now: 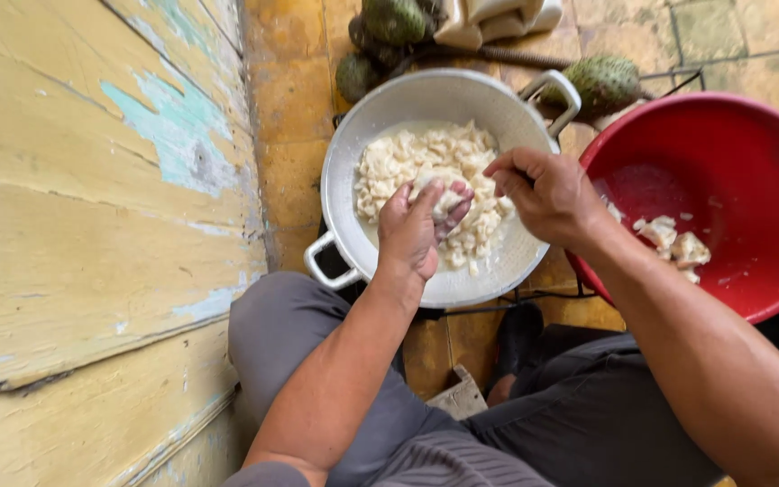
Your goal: Manually separating and transferring fruit segments from a bowl to a pan with liquid
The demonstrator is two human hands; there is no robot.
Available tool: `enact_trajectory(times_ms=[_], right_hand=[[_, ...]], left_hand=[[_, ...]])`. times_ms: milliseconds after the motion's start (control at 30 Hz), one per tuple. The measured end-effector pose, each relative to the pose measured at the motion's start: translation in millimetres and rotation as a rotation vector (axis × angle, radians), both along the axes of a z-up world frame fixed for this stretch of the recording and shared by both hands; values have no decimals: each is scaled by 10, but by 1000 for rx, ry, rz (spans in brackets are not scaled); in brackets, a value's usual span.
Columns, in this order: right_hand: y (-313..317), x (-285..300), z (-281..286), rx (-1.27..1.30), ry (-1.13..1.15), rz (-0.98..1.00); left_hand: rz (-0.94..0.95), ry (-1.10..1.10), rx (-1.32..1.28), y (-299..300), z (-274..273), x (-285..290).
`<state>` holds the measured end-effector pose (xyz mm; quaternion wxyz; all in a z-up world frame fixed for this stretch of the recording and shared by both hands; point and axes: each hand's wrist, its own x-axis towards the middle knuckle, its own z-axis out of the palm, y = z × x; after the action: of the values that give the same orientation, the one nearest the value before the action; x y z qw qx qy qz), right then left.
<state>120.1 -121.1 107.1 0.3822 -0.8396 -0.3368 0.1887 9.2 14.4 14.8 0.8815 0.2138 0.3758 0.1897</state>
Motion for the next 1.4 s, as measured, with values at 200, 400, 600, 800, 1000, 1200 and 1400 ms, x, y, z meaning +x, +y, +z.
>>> enact_trajectory(times_ms=[200, 400, 600, 800, 1000, 1200, 1400], right_hand=[[0, -119, -58, 81, 51, 54], [17, -100, -156, 114, -21, 159], [-5, -147, -225, 114, -119, 222], [78, -21, -247, 99, -144, 198], [-44, 152, -372, 74, -147, 134], [-77, 97, -149, 19, -86, 139], [-75, 71, -208, -38, -49, 116]], left_hand=[[-30, 10, 70, -188, -83, -100], [-130, 68, 172, -217, -93, -71], [-157, 82, 194, -217, -70, -147], [-226, 76, 250, -75, -144, -23], [-153, 41, 168, 3, 80, -56], [-122, -46, 77, 131, 99, -79], [-212, -90, 84, 35, 1, -88]])
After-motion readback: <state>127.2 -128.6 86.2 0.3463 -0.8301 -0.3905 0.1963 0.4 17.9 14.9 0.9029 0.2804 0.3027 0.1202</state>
